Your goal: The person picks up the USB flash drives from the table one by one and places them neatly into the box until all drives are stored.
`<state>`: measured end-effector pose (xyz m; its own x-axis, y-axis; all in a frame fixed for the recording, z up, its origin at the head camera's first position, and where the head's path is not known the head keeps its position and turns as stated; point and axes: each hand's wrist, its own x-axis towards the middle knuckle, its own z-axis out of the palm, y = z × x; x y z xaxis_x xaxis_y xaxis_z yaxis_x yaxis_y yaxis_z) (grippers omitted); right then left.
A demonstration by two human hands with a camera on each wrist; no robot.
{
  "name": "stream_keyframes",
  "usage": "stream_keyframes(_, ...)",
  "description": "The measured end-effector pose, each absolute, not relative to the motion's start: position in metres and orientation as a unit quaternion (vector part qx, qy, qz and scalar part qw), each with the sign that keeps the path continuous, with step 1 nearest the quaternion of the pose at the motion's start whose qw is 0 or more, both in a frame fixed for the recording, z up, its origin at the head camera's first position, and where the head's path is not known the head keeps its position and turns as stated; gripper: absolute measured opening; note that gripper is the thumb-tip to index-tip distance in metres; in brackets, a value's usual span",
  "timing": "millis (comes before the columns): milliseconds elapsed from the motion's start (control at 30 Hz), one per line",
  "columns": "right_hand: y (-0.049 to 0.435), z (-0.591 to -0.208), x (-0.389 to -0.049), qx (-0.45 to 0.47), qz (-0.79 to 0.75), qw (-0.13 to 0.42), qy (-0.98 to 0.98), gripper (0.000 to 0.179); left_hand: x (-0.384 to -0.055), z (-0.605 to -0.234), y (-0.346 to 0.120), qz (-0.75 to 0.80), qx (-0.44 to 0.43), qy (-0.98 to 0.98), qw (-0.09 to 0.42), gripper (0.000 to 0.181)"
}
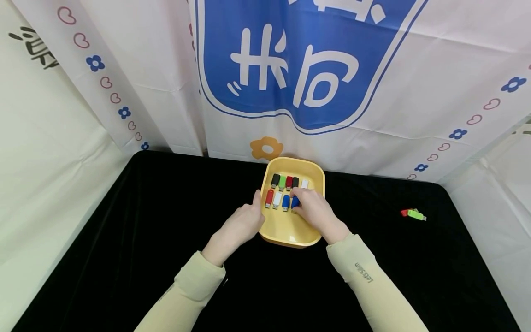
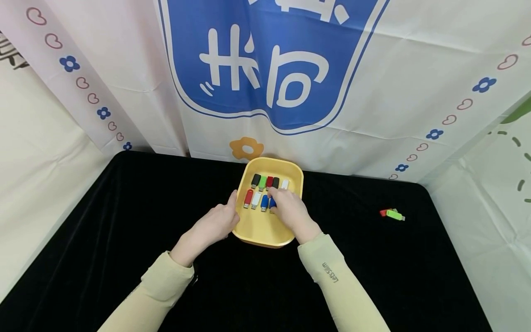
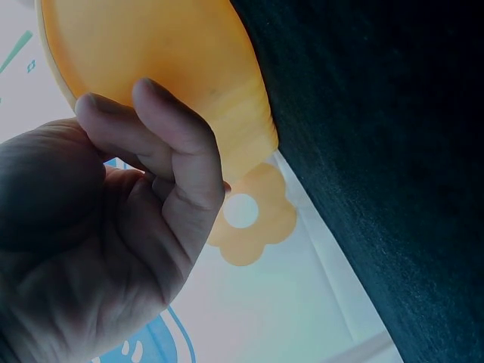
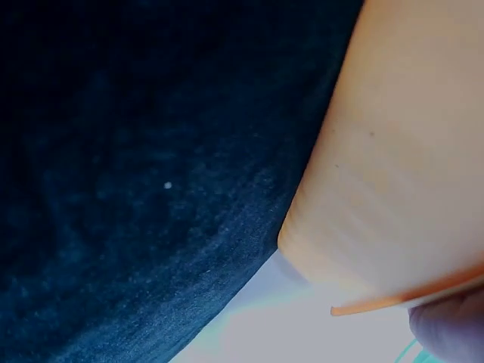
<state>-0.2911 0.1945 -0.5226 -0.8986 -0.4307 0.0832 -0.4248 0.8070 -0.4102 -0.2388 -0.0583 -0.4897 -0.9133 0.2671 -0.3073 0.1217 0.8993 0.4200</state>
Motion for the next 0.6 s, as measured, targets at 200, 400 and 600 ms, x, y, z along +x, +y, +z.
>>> stream_keyframes(200, 0.1920, -0.5200, -0.2872, -0.219, -0.192, 0.005, 0.957, 0.033, -0.2381, -0.4889, -0.0577, 0.195, 0.101, 0.959, 0.181, 0.086)
stream_keyframes(400, 0.1925, -0.5246, -0.2877, -0.223, -0.175, 0.000, 0.959, 0.039, -0.2382, -0.4891, -0.0579, 0.194, 0.104, 0.959, 0.176, 0.086)
stream_keyframes(600, 0.1935, -0.5291, -0.2888, -0.236, -0.150, -0.013, 0.960, 0.043, -0.2382, -0.4894, -0.0578, 0.196, 0.107, 0.959, 0.173, 0.086)
